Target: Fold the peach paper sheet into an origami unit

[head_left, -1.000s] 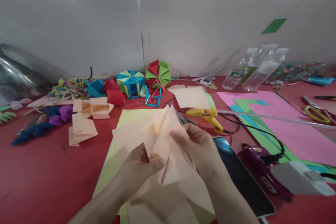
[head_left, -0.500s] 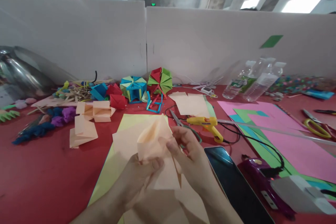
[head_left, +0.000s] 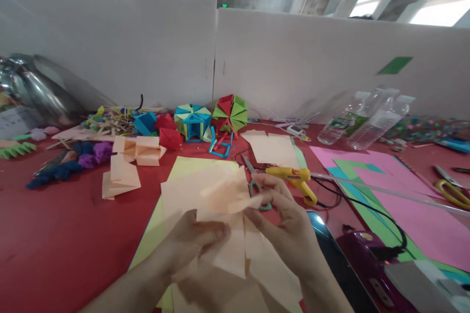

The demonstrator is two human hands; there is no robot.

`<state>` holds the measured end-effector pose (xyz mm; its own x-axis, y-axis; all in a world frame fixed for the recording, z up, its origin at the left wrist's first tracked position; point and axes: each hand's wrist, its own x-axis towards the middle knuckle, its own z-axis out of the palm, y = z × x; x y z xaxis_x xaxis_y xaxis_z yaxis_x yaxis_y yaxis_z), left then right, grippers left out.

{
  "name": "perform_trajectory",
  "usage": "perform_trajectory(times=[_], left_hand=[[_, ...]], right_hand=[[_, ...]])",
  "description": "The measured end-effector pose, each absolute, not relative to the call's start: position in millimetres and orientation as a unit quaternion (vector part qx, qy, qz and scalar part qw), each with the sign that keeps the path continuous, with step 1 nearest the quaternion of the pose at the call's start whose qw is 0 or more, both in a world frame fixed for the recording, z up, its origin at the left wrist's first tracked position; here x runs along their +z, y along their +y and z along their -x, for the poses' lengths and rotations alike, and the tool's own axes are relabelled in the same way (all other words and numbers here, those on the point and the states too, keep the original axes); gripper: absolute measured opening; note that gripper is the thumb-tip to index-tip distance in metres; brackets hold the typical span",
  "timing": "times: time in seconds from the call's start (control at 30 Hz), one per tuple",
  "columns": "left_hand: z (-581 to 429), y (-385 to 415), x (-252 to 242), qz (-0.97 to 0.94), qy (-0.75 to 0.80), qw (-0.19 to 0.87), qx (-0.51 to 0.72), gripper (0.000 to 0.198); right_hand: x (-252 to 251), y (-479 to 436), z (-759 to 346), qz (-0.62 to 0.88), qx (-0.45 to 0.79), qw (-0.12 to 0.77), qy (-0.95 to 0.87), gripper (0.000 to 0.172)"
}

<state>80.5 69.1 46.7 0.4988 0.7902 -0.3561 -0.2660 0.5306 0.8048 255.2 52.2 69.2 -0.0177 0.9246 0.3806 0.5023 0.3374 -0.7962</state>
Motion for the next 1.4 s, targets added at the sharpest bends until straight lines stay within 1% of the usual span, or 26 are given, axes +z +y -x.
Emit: perform_trajectory(times=[0.07,0.2,0.3,0.37,0.43,0.53,0.63,0.8,0.9,1.0,1.1,1.2,1.3,1.4], left_hand=[[-78,73,50,-0.341,0.366,0.79,0.355,0.026],[-73,77,52,-0.32,0.326,0.817,0.352,0.04],[-72,77,53,-0.338,0.335,0.806,0.352,0.038],[-72,77,54,-0.344,0.325,0.81,0.346,0.035],[-72,77,54,-0.339,0.307,0.819,0.347,0.035],[-73,78,53,-0.323,0.31,0.819,0.36,0.036],[-71,80,50,-0.332,0.344,0.804,0.354,0.034],[-66,81,46,-0.458,0.354,0.741,0.34,0.028],[-62,80,46,-0.532,0.37,0.695,0.312,0.029],[-57,79,50,-0.572,0.376,0.671,0.285,0.03],[-54,78,55,-0.588,0.345,0.686,0.255,0.029],[-54,77,54,-0.56,0.342,0.715,0.24,0.029],[-58,77,48,-0.482,0.372,0.751,0.257,0.024],[-64,76,45,-0.369,0.401,0.79,0.28,0.025]], right_hand=[[72,51,-258,0.516,0.216,0.428,-0.71,0.009],[76,50,-261,0.477,0.122,0.408,-0.769,0.02],[79,50,-259,0.425,0.089,0.382,-0.816,0.033],[81,49,-258,0.404,0.073,0.371,-0.833,0.037],[81,49,-256,0.385,0.066,0.377,-0.84,0.036],[80,50,-252,0.358,0.091,0.391,-0.843,0.035],[77,51,-251,0.38,0.106,0.402,-0.826,0.033],[75,50,-255,0.435,0.15,0.439,-0.772,0.027],[77,48,-257,0.466,0.187,0.43,-0.75,0.023],[77,48,-258,0.496,0.203,0.42,-0.732,0.023],[76,48,-258,0.529,0.189,0.41,-0.718,0.023],[76,49,-257,0.552,0.173,0.392,-0.715,0.022],[78,48,-255,0.561,0.166,0.384,-0.715,0.02],[79,47,-254,0.524,0.175,0.397,-0.733,0.018]])
